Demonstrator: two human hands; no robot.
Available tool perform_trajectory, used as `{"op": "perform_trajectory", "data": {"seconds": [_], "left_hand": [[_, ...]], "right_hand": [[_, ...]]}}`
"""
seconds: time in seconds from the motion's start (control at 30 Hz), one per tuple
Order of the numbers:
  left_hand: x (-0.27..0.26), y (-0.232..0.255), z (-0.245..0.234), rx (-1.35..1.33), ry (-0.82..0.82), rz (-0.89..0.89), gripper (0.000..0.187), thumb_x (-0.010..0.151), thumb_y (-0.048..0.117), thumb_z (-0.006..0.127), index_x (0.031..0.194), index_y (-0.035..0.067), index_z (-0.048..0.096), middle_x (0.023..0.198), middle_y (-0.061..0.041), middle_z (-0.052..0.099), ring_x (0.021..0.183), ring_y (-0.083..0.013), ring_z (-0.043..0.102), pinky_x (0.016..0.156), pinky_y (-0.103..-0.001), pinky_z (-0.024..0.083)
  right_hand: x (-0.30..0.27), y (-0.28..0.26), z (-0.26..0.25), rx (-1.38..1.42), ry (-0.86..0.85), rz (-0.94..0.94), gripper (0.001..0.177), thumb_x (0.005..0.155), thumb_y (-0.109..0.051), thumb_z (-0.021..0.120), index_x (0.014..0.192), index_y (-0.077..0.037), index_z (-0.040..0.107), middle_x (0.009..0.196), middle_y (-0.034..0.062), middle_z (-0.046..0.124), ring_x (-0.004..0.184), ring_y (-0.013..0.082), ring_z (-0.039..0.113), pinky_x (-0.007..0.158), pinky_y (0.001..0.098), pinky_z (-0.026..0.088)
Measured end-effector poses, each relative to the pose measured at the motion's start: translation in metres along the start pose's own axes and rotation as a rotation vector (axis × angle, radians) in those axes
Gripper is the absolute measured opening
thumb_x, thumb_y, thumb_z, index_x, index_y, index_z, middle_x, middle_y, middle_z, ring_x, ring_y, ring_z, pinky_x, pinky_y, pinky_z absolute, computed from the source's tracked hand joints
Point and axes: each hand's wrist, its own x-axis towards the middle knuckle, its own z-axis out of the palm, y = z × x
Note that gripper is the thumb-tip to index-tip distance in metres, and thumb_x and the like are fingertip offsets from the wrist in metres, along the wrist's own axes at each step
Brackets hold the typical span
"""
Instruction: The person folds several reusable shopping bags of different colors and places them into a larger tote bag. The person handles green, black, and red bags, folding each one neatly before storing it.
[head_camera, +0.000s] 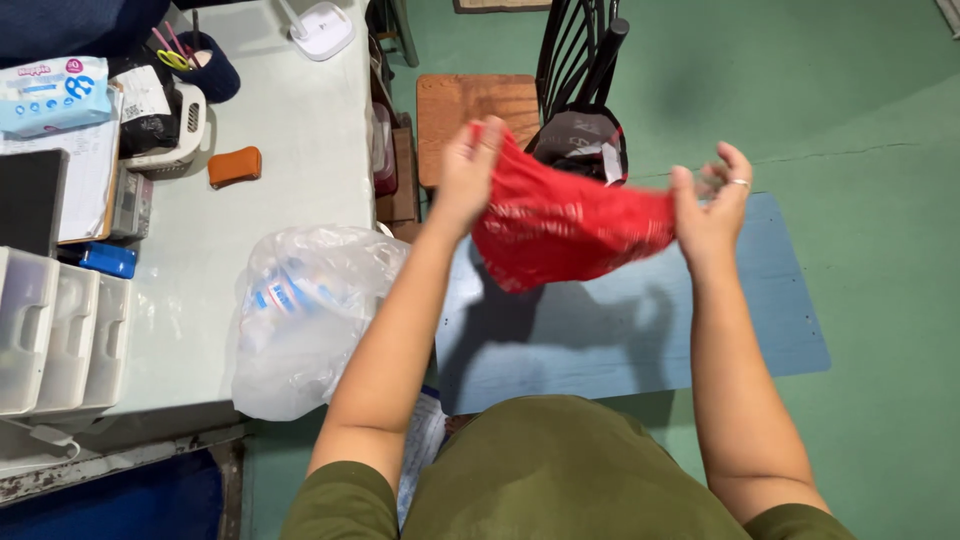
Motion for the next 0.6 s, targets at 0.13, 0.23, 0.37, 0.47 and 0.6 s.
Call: {"op": "perform_trajectory", "data": {"seconds": [0.13, 0.23, 0.37, 0.47, 0.6], "left_hand": [[-0.015, -0.031, 0.033, 0.336, -0.153, 0.172, 0.032, 0.107, 0.037, 0.062, 0.107, 0.007, 0.07, 0.093, 0.001, 0.067, 0.087, -0.0071, 0.061, 0.082, -0.025, 0.053], [-0.031, 0.001, 0.054, 0.012, -0.304, -0.005, 0.034, 0.093, 0.03, 0.08, 0.1, 0.003, 0.061, 0.092, -0.004, 0.076, 0.086, -0.0117, 0.07, 0.081, -0.032, 0.058], [-0.038, 0.011, 0.029, 0.175, -0.657, -0.049, 0.046, 0.077, 0.019, 0.092, 0.114, 0.003, 0.07, 0.103, -0.002, 0.075, 0.094, -0.0083, 0.067, 0.086, -0.029, 0.056], [-0.051, 0.001, 0.017, 0.309, -0.84, -0.22, 0.043, 0.079, 0.016, 0.091, 0.116, 0.001, 0.074, 0.106, -0.005, 0.079, 0.095, -0.0088, 0.07, 0.089, -0.027, 0.056], [-0.065, -0.009, 0.0, 0.289, -0.867, -0.504, 0.048, 0.075, 0.013, 0.088, 0.119, 0.002, 0.073, 0.105, -0.005, 0.078, 0.091, -0.0112, 0.068, 0.082, -0.03, 0.057]], "right_hand": [[-0.019, -0.055, 0.033, -0.005, -0.376, -0.378, 0.064, 0.097, -0.011, 0.081, 0.15, -0.004, 0.047, 0.133, 0.0121, 0.061, 0.129, 0.0238, 0.056, 0.117, 0.0425, 0.043], [-0.024, -0.052, 0.043, -0.052, -0.643, -0.386, 0.031, 0.096, -0.011, 0.078, 0.124, -0.003, 0.066, 0.119, 0.0071, 0.069, 0.116, 0.0179, 0.062, 0.106, 0.0358, 0.047], [-0.018, -0.055, 0.039, 0.23, -0.53, -0.058, 0.016, 0.107, -0.02, 0.065, 0.108, -0.004, 0.066, 0.097, -0.0047, 0.063, 0.09, 0.0042, 0.055, 0.083, 0.0225, 0.049], [-0.011, -0.07, 0.025, 0.257, -0.405, -0.146, 0.018, 0.115, -0.021, 0.061, 0.112, -0.004, 0.065, 0.098, -0.0074, 0.06, 0.089, 0.0021, 0.05, 0.081, 0.0197, 0.045], [0.002, -0.059, -0.002, -0.157, -0.133, -0.381, 0.018, 0.118, -0.017, 0.062, 0.114, 0.0, 0.067, 0.09, -0.0059, 0.058, 0.081, 0.0044, 0.046, 0.072, 0.0217, 0.042]]}}
